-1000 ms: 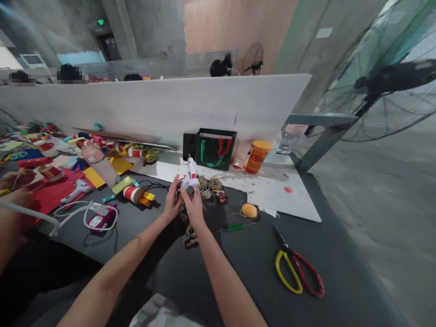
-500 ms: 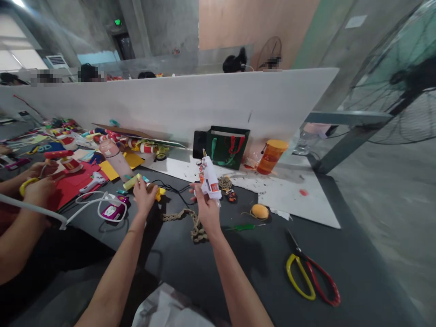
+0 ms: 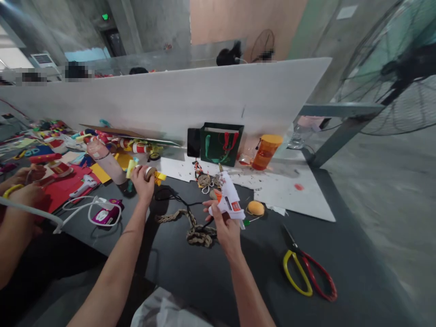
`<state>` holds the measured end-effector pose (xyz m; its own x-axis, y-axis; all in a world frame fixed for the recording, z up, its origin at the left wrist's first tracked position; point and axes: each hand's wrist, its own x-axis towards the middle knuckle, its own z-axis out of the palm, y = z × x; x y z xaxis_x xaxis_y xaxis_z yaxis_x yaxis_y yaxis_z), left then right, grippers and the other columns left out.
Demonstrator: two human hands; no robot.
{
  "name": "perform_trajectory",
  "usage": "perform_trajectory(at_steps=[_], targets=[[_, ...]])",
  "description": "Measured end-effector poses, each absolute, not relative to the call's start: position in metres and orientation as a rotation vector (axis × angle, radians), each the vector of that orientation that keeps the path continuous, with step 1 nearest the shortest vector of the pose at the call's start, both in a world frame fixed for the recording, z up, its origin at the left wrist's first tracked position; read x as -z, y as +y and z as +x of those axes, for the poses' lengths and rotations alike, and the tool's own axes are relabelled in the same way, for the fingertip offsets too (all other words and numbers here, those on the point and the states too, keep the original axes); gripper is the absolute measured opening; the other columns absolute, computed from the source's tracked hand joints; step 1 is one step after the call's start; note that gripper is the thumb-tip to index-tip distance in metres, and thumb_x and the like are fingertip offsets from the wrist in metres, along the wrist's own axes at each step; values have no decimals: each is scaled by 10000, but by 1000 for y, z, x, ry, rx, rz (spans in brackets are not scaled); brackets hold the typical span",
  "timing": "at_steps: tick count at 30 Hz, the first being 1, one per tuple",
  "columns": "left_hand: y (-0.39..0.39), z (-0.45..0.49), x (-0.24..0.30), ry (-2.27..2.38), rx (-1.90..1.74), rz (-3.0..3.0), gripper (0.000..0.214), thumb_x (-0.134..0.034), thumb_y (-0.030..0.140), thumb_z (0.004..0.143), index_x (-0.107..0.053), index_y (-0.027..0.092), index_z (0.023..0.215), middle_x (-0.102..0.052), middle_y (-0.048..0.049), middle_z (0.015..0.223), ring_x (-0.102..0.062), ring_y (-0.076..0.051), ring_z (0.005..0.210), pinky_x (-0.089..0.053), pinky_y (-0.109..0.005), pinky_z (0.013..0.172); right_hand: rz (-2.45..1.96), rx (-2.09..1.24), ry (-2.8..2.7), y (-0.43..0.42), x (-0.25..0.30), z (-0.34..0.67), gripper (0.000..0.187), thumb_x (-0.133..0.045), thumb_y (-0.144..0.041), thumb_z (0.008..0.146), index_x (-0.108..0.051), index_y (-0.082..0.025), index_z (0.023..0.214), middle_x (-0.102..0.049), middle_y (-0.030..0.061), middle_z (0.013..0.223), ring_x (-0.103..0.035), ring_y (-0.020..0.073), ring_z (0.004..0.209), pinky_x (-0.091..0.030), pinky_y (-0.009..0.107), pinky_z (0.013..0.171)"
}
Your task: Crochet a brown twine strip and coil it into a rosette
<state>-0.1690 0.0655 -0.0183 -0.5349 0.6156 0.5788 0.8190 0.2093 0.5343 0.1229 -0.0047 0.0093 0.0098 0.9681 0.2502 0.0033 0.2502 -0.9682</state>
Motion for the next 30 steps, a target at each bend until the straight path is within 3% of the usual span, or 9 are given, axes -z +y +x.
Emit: perform_trajectory(at_steps=[4,11,15,20,25,27,30], targets=[[100,-170,13,-2228,1190,-1443,429,-505,200,823,-578,162,1243,-487,-119,1383,-303,-252,1378,-261,-375,1149,-981,-1090,-1318,-3,-1,124,447,-537,-586,842,-690,-168,887,-712,75,770,-587,144,514,-517,292,530],[154,-191,21,-2360,1155,-1398,475,-492,168,800,-568,150,1269,-485,-164,1383,-310,-313,1367,-314,-481,1102,-942,-1171,-1354,-10,7,120,438,-532,-568,856,-659,-186,1028,-717,80,854,-642,166,576,-565,301,569],[173,-202,23,-2417,1138,-1406,526,-479,124,785,-538,135,1307,-447,-172,1433,-273,-309,1394,-296,-466,1119,-917,-1204,-1348,-10,9,118,454,-502,-567,871,-633,-194,1095,-710,93,908,-673,186,652,-573,297,568],[180,-194,23,-2472,1129,-1309,664,-495,190,799,-358,137,1446,-253,-192,1552,-154,-370,1438,-176,-594,1122,-930,-1230,-1237,-8,14,119,443,-493,-550,886,-635,-177,1080,-714,88,851,-661,186,646,-561,303,581],[163,-155,20,-2423,1194,-1468,655,-470,215,842,-313,70,1461,-184,-239,1559,-128,-382,1440,-117,-556,1135,-859,-1306,-1092,-9,20,116,340,-518,-473,902,-641,-184,1032,-703,55,832,-643,168,649,-542,285,555],[151,-137,21,-2402,1149,-1704,531,-450,224,866,-458,109,1384,-368,-213,1481,-288,-357,1386,-204,-529,1115,-849,-1316,-1068,-9,22,114,325,-530,-473,893,-658,-181,957,-695,50,798,-636,164,643,-529,270,530],[126,-113,23,-2292,1004,-2213,291,-515,267,864,-704,172,1064,-675,-113,1128,-574,-252,1102,-399,-376,994,-839,-1320,-1032,-7,22,114,334,-534,-479,888,-668,-180,819,-654,24,665,-599,142,562,-504,256,504]])
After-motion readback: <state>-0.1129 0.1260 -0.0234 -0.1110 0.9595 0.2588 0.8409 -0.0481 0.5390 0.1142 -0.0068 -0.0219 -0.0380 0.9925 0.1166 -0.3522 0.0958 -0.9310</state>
